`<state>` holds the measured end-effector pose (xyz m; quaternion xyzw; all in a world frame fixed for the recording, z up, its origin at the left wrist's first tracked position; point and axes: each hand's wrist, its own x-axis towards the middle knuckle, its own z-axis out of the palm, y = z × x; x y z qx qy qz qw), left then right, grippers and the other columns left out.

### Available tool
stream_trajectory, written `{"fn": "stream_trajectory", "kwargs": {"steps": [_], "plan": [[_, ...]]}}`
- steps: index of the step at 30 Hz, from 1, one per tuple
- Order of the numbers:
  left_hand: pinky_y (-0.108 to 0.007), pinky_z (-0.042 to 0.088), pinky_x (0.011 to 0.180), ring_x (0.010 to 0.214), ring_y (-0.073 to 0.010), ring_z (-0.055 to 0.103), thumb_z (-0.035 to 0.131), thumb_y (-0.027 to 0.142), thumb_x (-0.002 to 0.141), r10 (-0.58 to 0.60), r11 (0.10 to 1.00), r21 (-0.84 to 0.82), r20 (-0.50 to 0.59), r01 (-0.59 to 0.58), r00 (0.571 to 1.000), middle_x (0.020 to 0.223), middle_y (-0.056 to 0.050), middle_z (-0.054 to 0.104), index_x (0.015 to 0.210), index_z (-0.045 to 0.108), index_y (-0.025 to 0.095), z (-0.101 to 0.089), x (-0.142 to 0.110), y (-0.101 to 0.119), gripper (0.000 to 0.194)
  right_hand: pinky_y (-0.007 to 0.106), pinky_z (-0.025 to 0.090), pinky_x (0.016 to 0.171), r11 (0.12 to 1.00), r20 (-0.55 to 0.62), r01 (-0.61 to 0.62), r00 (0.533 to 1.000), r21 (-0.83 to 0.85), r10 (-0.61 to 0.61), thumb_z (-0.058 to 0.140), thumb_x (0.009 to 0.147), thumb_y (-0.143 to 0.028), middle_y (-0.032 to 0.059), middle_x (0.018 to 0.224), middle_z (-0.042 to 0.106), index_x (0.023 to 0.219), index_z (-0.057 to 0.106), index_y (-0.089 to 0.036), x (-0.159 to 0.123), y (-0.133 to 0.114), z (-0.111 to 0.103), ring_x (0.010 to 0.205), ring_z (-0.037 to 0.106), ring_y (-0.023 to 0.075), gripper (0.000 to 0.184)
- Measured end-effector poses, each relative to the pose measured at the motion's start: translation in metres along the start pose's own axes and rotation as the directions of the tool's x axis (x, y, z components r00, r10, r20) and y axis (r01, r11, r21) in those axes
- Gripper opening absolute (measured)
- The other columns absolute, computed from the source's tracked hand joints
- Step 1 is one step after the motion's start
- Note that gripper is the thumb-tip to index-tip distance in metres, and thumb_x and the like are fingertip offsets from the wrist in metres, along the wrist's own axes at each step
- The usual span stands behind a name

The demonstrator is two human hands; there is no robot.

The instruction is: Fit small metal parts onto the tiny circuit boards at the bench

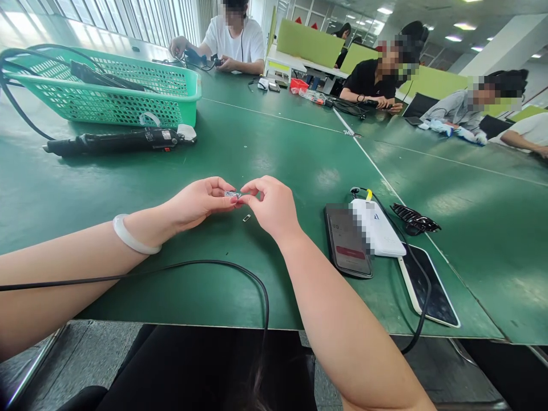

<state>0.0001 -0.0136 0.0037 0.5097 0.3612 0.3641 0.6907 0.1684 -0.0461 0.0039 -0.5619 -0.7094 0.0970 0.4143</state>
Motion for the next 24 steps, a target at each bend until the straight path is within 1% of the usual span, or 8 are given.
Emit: {"fn": "stream_trajectory", "kwargs": {"steps": [5,8,10,12,16,20,22,24], "plan": [[-0.031,0.05,0.079,0.07,-0.0108,0.065,0.074,0.014,0.07,0.03,0.999,0.046,-0.005,-0.03,1.0,0.073,-0.004,0.069,0.081,0.054,0.013,0.001,-0.001,0.002,0.023,0.027,0.039,0.062,0.999,0.015,0.014,1.0,-0.032,-0.014,0.068,0.074,-0.028,-0.0007,0.072,0.059,0.078,0.069,-0.021,0.001,0.001,-0.006,0.062,0.047,0.0114,0.008],[-0.032,0.05,0.079,0.071,-0.012,0.066,0.075,0.016,0.069,0.068,0.995,0.075,-0.03,-0.065,0.997,0.07,-0.003,0.068,0.08,0.054,0.014,0.0,0.0,0.001,0.024,0.027,0.038,0.06,0.994,0.2,-0.034,0.978,-0.105,0.055,0.07,0.071,-0.03,-0.0011,0.071,0.059,0.078,0.07,-0.022,0.001,0.006,-0.01,0.062,0.048,0.0117,0.01],[-0.033,0.05,0.08,0.072,-0.0133,0.066,0.076,0.017,0.068,0.09,0.991,0.103,-0.049,-0.084,0.995,0.069,-0.002,0.067,0.08,0.053,0.014,-0.002,0.001,0.001,0.026,0.026,0.037,0.058,0.985,0.339,-0.055,0.935,-0.162,0.108,0.071,0.069,-0.028,-0.0017,0.07,0.058,0.078,0.071,-0.023,0.0,0.01,-0.01,0.061,0.048,0.0113,0.01],[-0.034,0.05,0.08,0.073,-0.0141,0.067,0.076,0.018,0.068,0.105,0.985,0.143,-0.065,-0.095,0.992,0.07,-0.002,0.067,0.08,0.053,0.015,-0.002,0.002,0.0,0.027,0.026,0.037,0.058,0.978,0.41,-0.064,0.901,-0.198,0.141,0.068,0.07,-0.023,-0.0021,0.069,0.057,0.077,0.071,-0.023,0.0,0.014,-0.01,0.061,0.049,0.0107,0.007],[-0.033,0.049,0.076,0.074,-0.0152,0.066,0.077,0.02,0.066,0.14,0.948,0.298,-0.069,-0.114,0.988,0.073,-0.003,0.066,0.081,0.055,0.015,-0.002,0.001,-0.001,0.027,0.025,0.038,0.059,0.975,0.449,-0.067,0.88,-0.212,0.158,0.06,0.075,-0.016,-0.0016,0.07,0.06,0.07,0.068,-0.022,0.001,0.017,-0.006,0.063,0.051,0.0105,0.012],[-0.032,0.046,0.072,0.074,-0.0159,0.063,0.078,0.022,0.064,0.168,0.911,0.393,-0.079,-0.124,0.983,0.077,-0.005,0.066,0.08,0.056,0.016,-0.003,0.001,-0.001,0.028,0.026,0.042,0.068,0.985,0.434,-0.029,0.895,-0.171,0.102,0.05,0.079,-0.007,0.0009,0.085,0.066,0.077,0.07,-0.022,0.001,0.018,-0.004,0.073,0.057,0.0114,0.024],[-0.033,0.046,0.071,0.073,-0.0158,0.062,0.078,0.023,0.062,0.17,0.913,0.388,-0.085,-0.125,0.982,0.078,-0.005,0.067,0.079,0.056,0.017,-0.003,0.001,-0.002,0.028,0.027,0.044,0.07,0.987,0.423,-0.033,0.901,-0.156,0.097,0.048,0.082,-0.01,0.0013,0.086,0.067,0.082,0.07,-0.022,0.0,0.016,-0.003,0.075,0.058,0.0121,0.025],[-0.033,0.045,0.072,0.073,-0.0156,0.061,0.078,0.022,0.062,0.17,0.918,0.378,-0.092,-0.123,0.981,0.077,-0.005,0.067,0.079,0.057,0.017,-0.004,0.001,-0.002,0.028,0.028,0.044,0.068,0.986,0.416,-0.033,0.904,-0.162,0.098,0.053,0.082,-0.019,0.0011,0.082,0.067,0.082,0.069,-0.022,-0.001,0.013,-0.001,0.074,0.058,0.013,0.016]]}}
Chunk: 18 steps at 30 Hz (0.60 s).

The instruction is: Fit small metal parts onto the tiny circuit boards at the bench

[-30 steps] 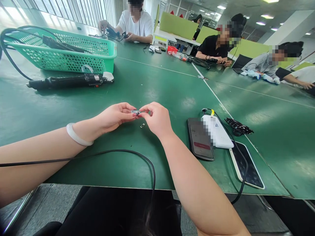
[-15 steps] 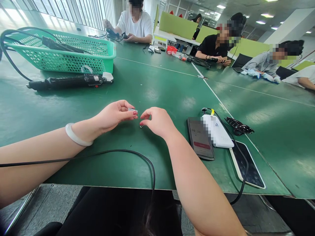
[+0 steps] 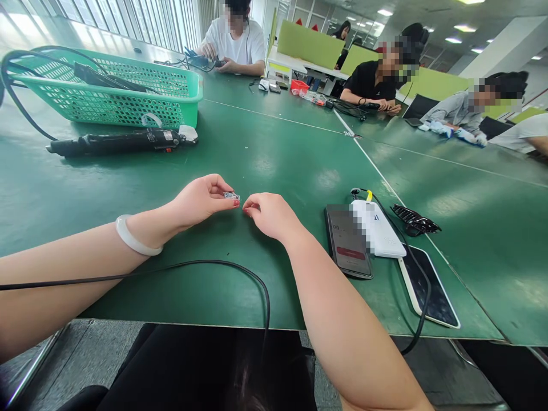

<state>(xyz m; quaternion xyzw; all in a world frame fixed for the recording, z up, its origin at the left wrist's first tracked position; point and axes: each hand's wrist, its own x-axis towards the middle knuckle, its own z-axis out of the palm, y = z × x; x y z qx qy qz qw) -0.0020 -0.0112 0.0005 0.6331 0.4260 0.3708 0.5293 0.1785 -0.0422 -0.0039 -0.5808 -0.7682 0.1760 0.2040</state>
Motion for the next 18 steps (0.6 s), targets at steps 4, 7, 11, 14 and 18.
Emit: {"fn": "stream_trajectory", "kwargs": {"steps": [4,7,11,14,18], "plan": [[-0.031,0.044,0.069,0.07,-0.0148,0.06,0.078,0.02,0.061,0.0,1.0,0.018,-0.013,0.0,1.0,0.074,-0.003,0.066,0.078,0.057,0.017,0.0,0.0,-0.001,0.027,0.027,0.044,0.069,1.0,-0.012,0.027,1.0,0.003,-0.027,0.057,0.078,-0.015,0.0019,0.085,0.067,0.078,0.069,-0.02,0.0,-0.005,0.003,0.076,0.058,0.0133,0.012],[-0.032,0.045,0.069,0.071,-0.0156,0.061,0.078,0.022,0.061,-0.004,0.999,0.036,-0.007,0.005,1.0,0.074,-0.004,0.066,0.078,0.057,0.017,0.0,0.0,-0.001,0.028,0.027,0.044,0.071,0.998,-0.025,0.017,1.0,0.054,-0.016,0.053,0.08,-0.012,0.0013,0.084,0.068,0.08,0.07,-0.021,0.0,-0.003,-0.001,0.076,0.059,0.0127,0.019],[-0.033,0.046,0.07,0.074,-0.0171,0.063,0.077,0.023,0.063,-0.014,0.999,0.043,0.012,0.013,1.0,0.077,-0.005,0.067,0.079,0.055,0.017,0.0,0.0,-0.001,0.028,0.027,0.043,0.067,0.997,-0.033,-0.072,0.997,0.005,0.072,0.057,0.077,-0.012,0.0008,0.083,0.067,0.085,0.071,-0.022,-0.002,0.006,-0.011,0.069,0.056,0.0115,0.019],[-0.033,0.047,0.07,0.075,-0.0173,0.064,0.077,0.024,0.063,-0.014,0.998,0.059,0.016,0.013,1.0,0.077,-0.005,0.067,0.078,0.056,0.017,0.0,0.001,-0.001,0.028,0.027,0.041,0.063,0.996,0.005,-0.068,0.998,-0.051,0.069,0.062,0.074,-0.014,0.0002,0.081,0.064,0.086,0.072,-0.023,-0.001,0.009,-0.012,0.066,0.053,0.011,0.018],[-0.033,0.046,0.07,0.074,-0.0174,0.064,0.078,0.025,0.062,0.002,0.998,0.06,0.03,-0.004,1.0,0.076,-0.005,0.067,0.079,0.056,0.017,0.0,0.001,-0.002,0.029,0.026,0.039,0.059,0.995,0.016,-0.058,0.998,-0.081,0.06,0.061,0.077,-0.019,-0.0002,0.072,0.062,0.07,0.068,-0.021,0.001,0.008,-0.009,0.064,0.052,0.0112,0.01]]}}
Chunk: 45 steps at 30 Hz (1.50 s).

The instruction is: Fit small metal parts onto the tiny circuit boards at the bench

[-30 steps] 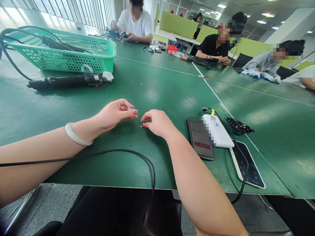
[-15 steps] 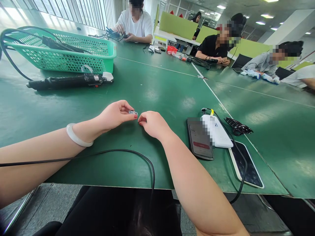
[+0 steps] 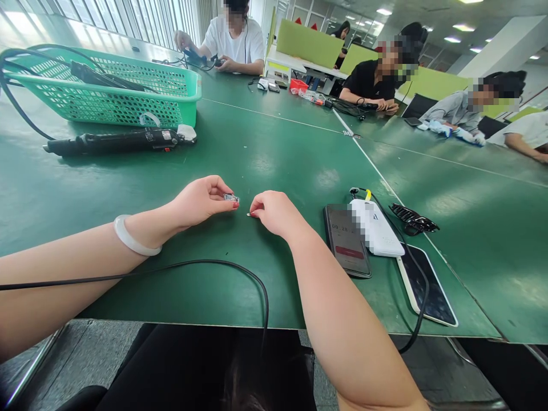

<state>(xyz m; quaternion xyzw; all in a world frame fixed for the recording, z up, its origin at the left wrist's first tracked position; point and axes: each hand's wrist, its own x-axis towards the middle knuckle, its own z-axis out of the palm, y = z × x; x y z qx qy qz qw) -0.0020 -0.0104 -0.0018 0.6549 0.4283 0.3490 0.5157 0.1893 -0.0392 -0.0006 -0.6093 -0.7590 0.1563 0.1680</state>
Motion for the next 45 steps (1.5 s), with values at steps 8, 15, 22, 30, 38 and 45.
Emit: {"fn": "stream_trajectory", "kwargs": {"steps": [8,15,22,30,38,45], "plan": [[-0.033,0.047,0.07,0.074,-0.0163,0.063,0.077,0.023,0.063,0.02,0.999,0.028,0.024,-0.02,1.0,0.077,-0.005,0.066,0.08,0.055,0.016,-0.001,0.001,-0.002,0.028,0.025,0.038,0.054,1.0,0.054,-0.028,0.998,-0.012,0.029,0.061,0.077,-0.026,0.0001,0.068,0.064,0.072,0.069,-0.02,-0.005,-0.004,-0.007,0.059,0.052,0.0105,0.011],[-0.033,0.048,0.071,0.074,-0.0154,0.063,0.076,0.02,0.064,0.012,0.999,0.042,0.04,-0.014,0.999,0.077,-0.004,0.066,0.081,0.054,0.015,0.0,0.002,-0.002,0.028,0.027,0.04,0.058,0.996,0.024,-0.017,1.0,-0.091,0.019,0.058,0.079,-0.02,0.0009,0.073,0.067,0.072,0.07,-0.02,-0.004,-0.007,-0.008,0.063,0.055,0.0119,0.014],[-0.03,0.048,0.067,0.071,-0.0135,0.061,0.076,0.019,0.063,0.01,0.998,0.059,0.049,-0.013,0.999,0.074,-0.002,0.065,0.081,0.054,0.015,0.0,0.002,-0.003,0.029,0.028,0.041,0.063,0.992,-0.057,0.003,0.998,-0.13,-0.01,0.06,0.081,-0.022,0.0028,0.082,0.066,0.083,0.071,-0.02,-0.005,-0.008,-0.009,0.07,0.056,0.0133,0.011],[-0.032,0.048,0.068,0.073,-0.0152,0.062,0.076,0.022,0.063,0.018,0.997,0.07,0.05,-0.021,0.999,0.076,-0.004,0.065,0.082,0.055,0.015,0.0,0.002,-0.005,0.03,0.029,0.042,0.069,0.978,-0.04,-0.003,0.999,-0.207,-0.005,0.053,0.084,-0.017,0.0047,0.089,0.066,0.082,0.069,-0.019,0.005,-0.002,0.004,0.078,0.057,0.0156,0.016],[-0.03,0.047,0.065,0.071,-0.0146,0.062,0.076,0.021,0.062,0.011,0.998,0.069,0.061,-0.015,0.998,0.075,-0.004,0.066,0.08,0.054,0.016,0.001,0.001,-0.003,0.029,0.029,0.04,0.067,0.96,-0.051,0.006,0.998,-0.281,-0.021,0.051,0.084,-0.011,0.0066,0.087,0.065,0.08,0.069,-0.018,0.003,-0.003,0.003,0.077,0.056,0.017,0.02],[-0.028,0.047,0.062,0.069,-0.0134,0.061,0.076,0.022,0.062,0.037,0.994,0.098,0.064,-0.043,0.997,0.075,-0.003,0.065,0.08,0.053,0.016,0.0,0.0,0.0,0.029,0.028,0.04,0.07,0.987,-0.264,0.092,0.956,-0.135,-0.126,0.05,0.086,-0.013,0.0037,0.082,0.063,0.077,0.066,-0.017,-0.006,-0.017,-0.007,0.077,0.055,0.0151,0.018]]}}
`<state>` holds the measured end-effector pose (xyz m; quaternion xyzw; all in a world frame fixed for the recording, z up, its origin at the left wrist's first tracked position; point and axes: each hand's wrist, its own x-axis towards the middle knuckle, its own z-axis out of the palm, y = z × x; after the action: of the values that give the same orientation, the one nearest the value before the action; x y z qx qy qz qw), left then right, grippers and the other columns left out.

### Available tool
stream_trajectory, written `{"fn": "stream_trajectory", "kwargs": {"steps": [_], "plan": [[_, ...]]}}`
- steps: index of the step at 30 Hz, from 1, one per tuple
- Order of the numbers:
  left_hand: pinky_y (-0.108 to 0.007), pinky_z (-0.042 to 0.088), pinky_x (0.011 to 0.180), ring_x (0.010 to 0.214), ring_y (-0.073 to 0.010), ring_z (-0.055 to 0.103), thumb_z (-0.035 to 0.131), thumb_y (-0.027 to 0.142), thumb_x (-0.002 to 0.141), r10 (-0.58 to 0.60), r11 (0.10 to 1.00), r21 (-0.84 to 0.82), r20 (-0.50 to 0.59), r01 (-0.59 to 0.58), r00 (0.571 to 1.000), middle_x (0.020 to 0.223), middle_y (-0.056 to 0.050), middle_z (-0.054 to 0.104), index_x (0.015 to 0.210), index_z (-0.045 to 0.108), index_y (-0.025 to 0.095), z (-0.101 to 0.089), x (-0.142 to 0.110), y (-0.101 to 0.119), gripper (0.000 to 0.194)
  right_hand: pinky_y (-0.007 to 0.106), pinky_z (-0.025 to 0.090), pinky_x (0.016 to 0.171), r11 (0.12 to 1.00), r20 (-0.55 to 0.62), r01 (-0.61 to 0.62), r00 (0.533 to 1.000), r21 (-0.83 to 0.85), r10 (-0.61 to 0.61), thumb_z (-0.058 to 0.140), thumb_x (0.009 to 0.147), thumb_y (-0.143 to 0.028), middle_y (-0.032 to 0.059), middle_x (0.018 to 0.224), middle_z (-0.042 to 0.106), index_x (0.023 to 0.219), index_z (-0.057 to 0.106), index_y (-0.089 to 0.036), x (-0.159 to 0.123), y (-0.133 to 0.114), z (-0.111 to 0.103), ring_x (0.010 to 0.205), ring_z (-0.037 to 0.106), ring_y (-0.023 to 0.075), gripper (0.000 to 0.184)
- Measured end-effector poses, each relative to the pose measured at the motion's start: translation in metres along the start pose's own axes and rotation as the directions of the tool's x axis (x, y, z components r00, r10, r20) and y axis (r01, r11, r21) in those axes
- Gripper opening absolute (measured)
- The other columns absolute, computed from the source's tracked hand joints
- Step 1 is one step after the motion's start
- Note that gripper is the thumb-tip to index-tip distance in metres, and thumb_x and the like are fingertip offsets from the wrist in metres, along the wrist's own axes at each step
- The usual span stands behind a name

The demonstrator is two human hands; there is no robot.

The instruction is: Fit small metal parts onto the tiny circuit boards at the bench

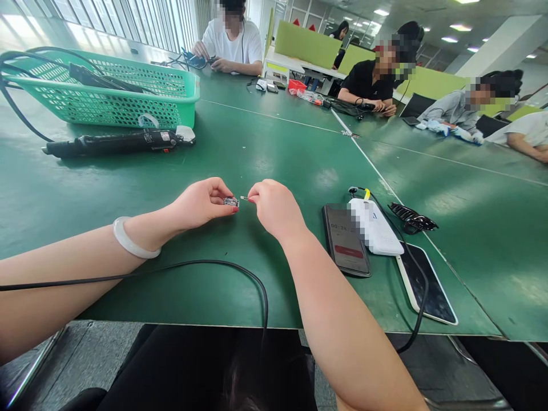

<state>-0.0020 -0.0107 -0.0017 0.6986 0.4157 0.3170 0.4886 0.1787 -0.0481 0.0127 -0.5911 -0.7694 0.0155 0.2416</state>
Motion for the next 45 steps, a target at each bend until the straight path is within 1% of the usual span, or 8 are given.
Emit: {"fn": "stream_trajectory", "kwargs": {"steps": [6,11,19,25,30,36,41,45], "plan": [[-0.028,0.046,0.062,0.068,-0.0129,0.061,0.075,0.021,0.062,0.015,1.0,0.007,0.014,-0.015,1.0,0.074,-0.002,0.064,0.079,0.051,0.017,0.001,0.001,-0.002,0.029,0.028,0.039,0.069,0.995,0.009,0.087,0.996,0.045,-0.087,0.047,0.086,-0.012,0.0034,0.081,0.061,0.078,0.064,-0.017,-0.004,-0.015,0.002,0.076,0.053,0.0144,0.019],[-0.028,0.046,0.063,0.07,-0.0139,0.061,0.073,0.02,0.063,0.013,1.0,-0.008,0.028,-0.013,1.0,0.075,-0.003,0.065,0.08,0.051,0.017,0.001,0.002,-0.003,0.028,0.028,0.039,0.069,0.996,0.052,0.093,0.994,0.014,-0.094,0.045,0.087,-0.014,0.0046,0.083,0.061,0.08,0.064,-0.017,-0.004,-0.016,0.005,0.077,0.053,0.0155,0.021],[-0.027,0.044,0.061,0.069,-0.0135,0.06,0.073,0.021,0.062,0.044,0.999,-0.012,0.037,-0.044,0.998,0.075,-0.003,0.065,0.08,0.052,0.017,0.001,0.0,-0.005,0.027,0.028,0.039,0.068,0.995,0.058,0.103,0.993,-0.01,-0.102,0.043,0.088,-0.013,0.0057,0.085,0.061,0.082,0.064,-0.017,-0.004,-0.019,0.005,0.078,0.052,0.0156,0.022],[-0.028,0.044,0.062,0.07,-0.014,0.06,0.073,0.023,0.063,0.03,1.0,0.005,0.034,-0.03,0.999,0.075,-0.003,0.065,0.08,0.053,0.017,0.001,0.0,-0.003,0.027,0.027,0.038,0.065,0.995,0.059,0.097,0.994,-0.011,-0.097,0.043,0.088,-0.014,0.0051,0.083,0.06,0.081,0.064,-0.016,-0.005,-0.02,0.003,0.076,0.052,0.015,0.022],[-0.03,0.046,0.067,0.073,-0.0144,0.062,0.074,0.019,0.063,-0.008,0.998,-0.055,0.027,0.009,1.0,0.078,-0.003,0.066,0.08,0.052,0.016,0.002,0.001,-0.001,0.029,0.028,0.04,0.069,0.995,0.025,0.091,0.995,0.032,-0.092,0.044,0.088,-0.014,0.0049,0.084,0.062,0.082,0.066,-0.017,-0.005,-0.021,0.001,0.078,0.054,0.0153,0.022],[-0.033,0.049,0.074,0.078,-0.0158,0.065,0.076,0.017,0.062,-0.021,0.988,-0.152,0.014,0.023,1.0,0.08,-0.004,0.067,0.081,0.051,0.016,0.002,0.0,0.0,0.031,0.028,0.043,0.072,0.984,0.031,0.021,0.999,0.175,-0.027,0.057,0.079,-0.013,0.0029,0.089,0.066,0.101,0.068,-0.02,-0.005,-0.013,-0.003,0.074,0.056,0.0135,0.025],[-0.033,0.049,0.073,0.075,-0.0147,0.065,0.078,0.017,0.06,-0.022,0.98,-0.196,0.034,0.028,0.999,0.076,-0.003,0.067,0.079,0.051,0.015,0.002,0.0,0.001,0.033,0.028,0.04,0.064,0.99,0.1,-0.005,0.995,0.143,-0.01,0.065,0.077,-0.027,0.0011,0.076,0.065,0.094,0.073,-0.024,-0.004,-0.008,-0.004,0.067,0.054,0.0135,0.02],[-0.033,0.049,0.073,0.074,-0.0146,0.065,0.08,0.018,0.058,-0.011,0.978,-0.207,0.064,0.024,0.998,0.074,-0.002,0.066,0.079,0.051,0.015,0.002,0.001,0.0,0.035,0.027,0.038,0.063,0.992,0.09,0.008,0.996,0.127,-0.02,0.061,0.08,-0.027,0.0018,0.075,0.066,0.089,0.074,-0.023,-0.004,-0.009,-0.006,0.066,0.054,0.0131,0.017]]}}
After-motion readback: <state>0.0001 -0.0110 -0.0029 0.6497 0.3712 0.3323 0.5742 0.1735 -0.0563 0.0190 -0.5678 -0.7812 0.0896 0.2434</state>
